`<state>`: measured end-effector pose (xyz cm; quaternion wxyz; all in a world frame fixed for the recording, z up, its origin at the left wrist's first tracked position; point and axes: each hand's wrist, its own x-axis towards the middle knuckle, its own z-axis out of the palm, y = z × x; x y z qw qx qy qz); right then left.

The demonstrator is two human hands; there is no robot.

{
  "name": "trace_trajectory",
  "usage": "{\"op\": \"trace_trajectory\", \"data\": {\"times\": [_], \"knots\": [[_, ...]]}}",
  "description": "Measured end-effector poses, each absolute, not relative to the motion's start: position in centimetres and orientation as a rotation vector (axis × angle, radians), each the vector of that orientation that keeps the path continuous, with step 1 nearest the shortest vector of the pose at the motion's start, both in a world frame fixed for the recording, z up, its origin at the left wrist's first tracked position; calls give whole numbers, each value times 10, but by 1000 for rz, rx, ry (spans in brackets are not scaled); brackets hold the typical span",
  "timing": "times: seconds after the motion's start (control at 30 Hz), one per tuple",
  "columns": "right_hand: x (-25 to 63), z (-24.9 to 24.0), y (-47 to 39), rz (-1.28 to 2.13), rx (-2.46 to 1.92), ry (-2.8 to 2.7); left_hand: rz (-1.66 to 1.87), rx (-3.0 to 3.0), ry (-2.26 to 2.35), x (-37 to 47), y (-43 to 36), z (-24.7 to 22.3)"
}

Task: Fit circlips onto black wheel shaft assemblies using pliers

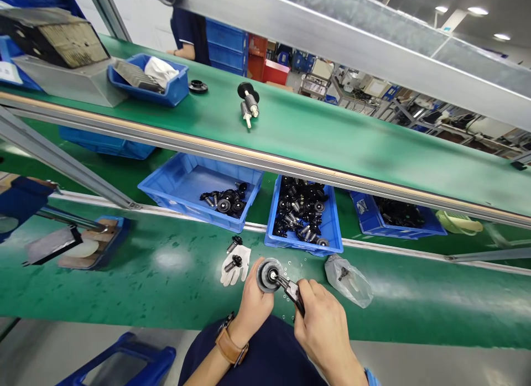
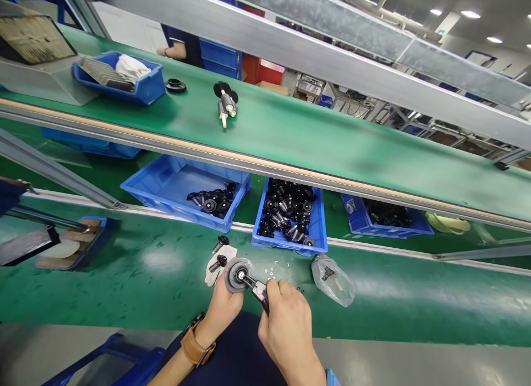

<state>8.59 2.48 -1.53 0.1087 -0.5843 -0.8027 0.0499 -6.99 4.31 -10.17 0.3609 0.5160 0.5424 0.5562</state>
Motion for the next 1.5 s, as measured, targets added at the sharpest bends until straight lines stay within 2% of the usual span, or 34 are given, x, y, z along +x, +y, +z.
{"op": "trace_trajectory", "data": {"times": [0.67, 1.5], "knots": [[83, -5, 18, 131, -1811, -2383, 1450, 1421, 1400, -70, 42, -86], [82, -7, 16, 164, -1885, -2429, 1406, 1404, 1445, -69, 39, -87]]}}
